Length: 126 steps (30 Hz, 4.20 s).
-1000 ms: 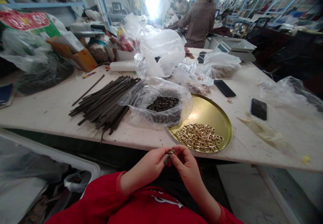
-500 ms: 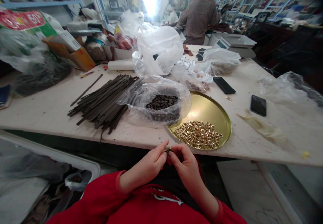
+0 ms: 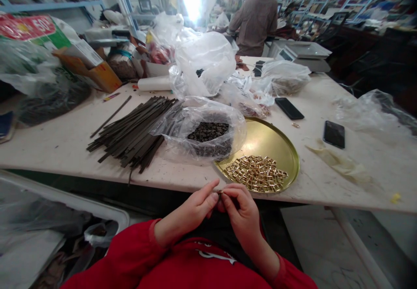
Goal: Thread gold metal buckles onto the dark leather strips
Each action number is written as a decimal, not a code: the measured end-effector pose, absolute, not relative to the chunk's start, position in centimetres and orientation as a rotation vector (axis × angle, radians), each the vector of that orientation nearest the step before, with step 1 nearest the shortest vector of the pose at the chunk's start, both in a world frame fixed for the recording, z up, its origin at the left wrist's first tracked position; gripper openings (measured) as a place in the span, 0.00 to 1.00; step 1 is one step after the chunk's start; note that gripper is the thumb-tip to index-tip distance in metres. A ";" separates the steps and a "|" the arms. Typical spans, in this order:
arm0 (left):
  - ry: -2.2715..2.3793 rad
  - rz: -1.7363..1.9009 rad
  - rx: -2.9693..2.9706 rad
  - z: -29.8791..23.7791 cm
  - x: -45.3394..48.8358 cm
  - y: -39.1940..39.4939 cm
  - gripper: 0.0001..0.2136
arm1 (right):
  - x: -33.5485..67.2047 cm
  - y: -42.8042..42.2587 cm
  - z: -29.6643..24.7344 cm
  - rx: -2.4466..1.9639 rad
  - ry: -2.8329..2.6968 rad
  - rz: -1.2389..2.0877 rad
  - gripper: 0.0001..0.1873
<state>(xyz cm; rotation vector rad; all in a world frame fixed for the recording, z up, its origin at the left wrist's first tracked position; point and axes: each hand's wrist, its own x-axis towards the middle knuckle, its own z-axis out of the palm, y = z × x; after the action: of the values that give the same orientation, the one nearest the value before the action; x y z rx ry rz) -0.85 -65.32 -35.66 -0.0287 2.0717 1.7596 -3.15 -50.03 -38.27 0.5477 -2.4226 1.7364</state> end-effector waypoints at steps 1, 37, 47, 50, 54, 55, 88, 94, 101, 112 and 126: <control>2.034 1.791 -0.055 -35.4 -0.9 -65.3 0.26 | -3.1 -49.9 -38.2 0.570 -2.404 1.682 0.04; 2.498 1.493 0.185 -35.3 0.4 -65.0 0.22 | -2.6 -49.3 -37.2 0.254 -2.489 2.245 0.08; 2.492 1.685 -0.006 -35.0 -0.2 -64.4 0.06 | -2.6 -49.4 -38.1 0.461 -2.372 1.737 0.07; 2.528 1.581 0.156 -34.3 -0.2 -64.5 0.10 | -2.8 -49.4 -38.1 0.474 -2.372 1.625 0.07; 2.648 1.422 0.217 -34.4 -0.4 -64.2 0.09 | -2.7 -49.5 -38.3 0.618 -2.347 1.410 0.09; 2.664 1.413 0.198 -34.6 -0.5 -64.1 0.09 | -2.7 -49.6 -38.3 0.673 -2.338 1.360 0.11; 1.887 1.694 0.036 -33.3 -1.4 -65.9 0.04 | -4.9 -48.5 -35.7 1.048 -2.567 1.859 0.06; 1.855 1.733 0.059 -33.2 -1.1 -65.9 0.12 | -4.5 -48.5 -35.8 0.951 -2.522 2.141 0.08; 2.024 1.791 0.004 -33.4 -1.0 -65.8 0.10 | -4.0 -49.3 -36.3 0.515 -2.451 2.545 0.16; 2.131 1.755 0.021 -33.4 -0.8 -65.3 0.09 | -3.8 -49.1 -36.7 -0.041 -1.987 3.260 0.13; 2.081 1.842 -0.242 -36.2 -0.8 -65.1 0.14 | -3.6 -49.5 -36.7 0.154 -2.351 2.889 0.13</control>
<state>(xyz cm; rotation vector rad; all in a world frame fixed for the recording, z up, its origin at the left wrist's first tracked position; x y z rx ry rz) -0.80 -65.06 -36.20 -0.2420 2.0810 1.8423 -3.62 -49.50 -36.70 0.1540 -2.3507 2.8895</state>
